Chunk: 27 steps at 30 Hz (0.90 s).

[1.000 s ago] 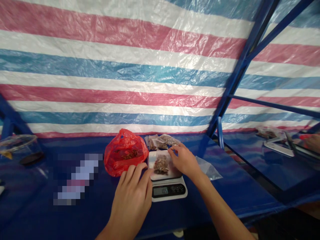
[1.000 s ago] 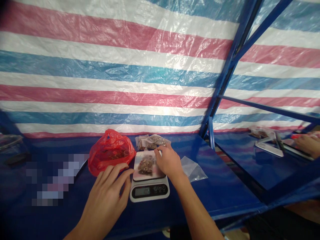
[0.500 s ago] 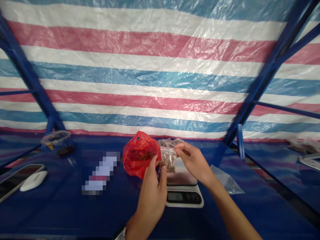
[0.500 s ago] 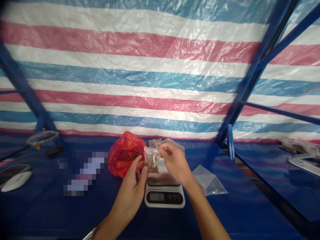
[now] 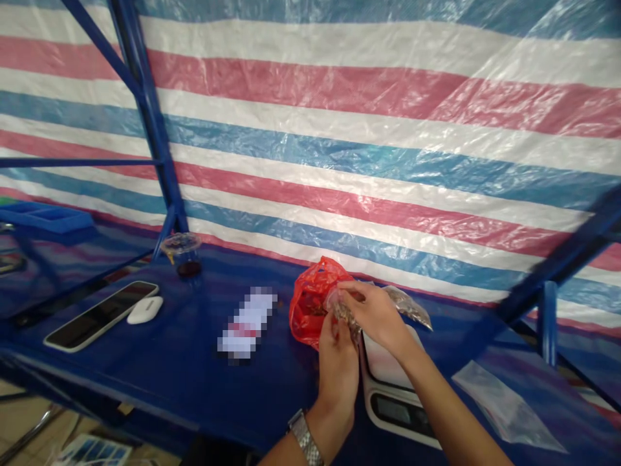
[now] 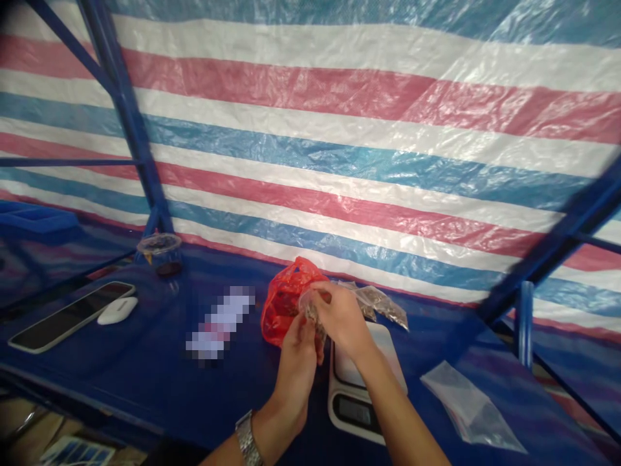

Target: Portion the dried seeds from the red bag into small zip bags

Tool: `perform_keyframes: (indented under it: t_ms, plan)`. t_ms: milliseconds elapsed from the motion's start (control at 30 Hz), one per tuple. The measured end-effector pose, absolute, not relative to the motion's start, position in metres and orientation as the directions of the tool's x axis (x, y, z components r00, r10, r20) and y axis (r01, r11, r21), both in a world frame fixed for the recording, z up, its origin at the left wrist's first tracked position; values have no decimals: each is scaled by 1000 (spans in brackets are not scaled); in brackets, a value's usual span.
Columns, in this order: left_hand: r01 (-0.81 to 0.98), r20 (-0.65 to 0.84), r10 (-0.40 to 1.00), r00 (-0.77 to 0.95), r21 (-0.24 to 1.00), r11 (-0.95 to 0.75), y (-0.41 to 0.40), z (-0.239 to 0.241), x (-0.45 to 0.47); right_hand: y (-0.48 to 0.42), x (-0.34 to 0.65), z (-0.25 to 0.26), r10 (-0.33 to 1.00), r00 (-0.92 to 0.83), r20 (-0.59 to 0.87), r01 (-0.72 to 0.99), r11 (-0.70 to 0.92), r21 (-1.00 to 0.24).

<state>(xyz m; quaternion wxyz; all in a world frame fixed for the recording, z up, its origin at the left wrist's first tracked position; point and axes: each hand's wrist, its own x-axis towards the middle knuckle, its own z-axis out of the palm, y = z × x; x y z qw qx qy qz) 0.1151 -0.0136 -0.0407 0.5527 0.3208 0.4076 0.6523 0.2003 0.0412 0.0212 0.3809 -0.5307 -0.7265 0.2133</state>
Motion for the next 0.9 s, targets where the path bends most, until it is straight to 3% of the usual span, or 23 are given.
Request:
perform_keyframes:
  t_ms: [200,500,900]
  plan:
    - [-524,-217,966,-142,844,112,-8,-26,104,48,192,19,929,-177,326,689,354,-633]
    - [-445,-196,979,-51,882,154,-11,-23,94,45,188,16,935,-169,312,683,340,-647]
    - [-515,-198,980,-5,841,167,-8,-33,91,39,198,7,919,-133,372,591,375,-714]
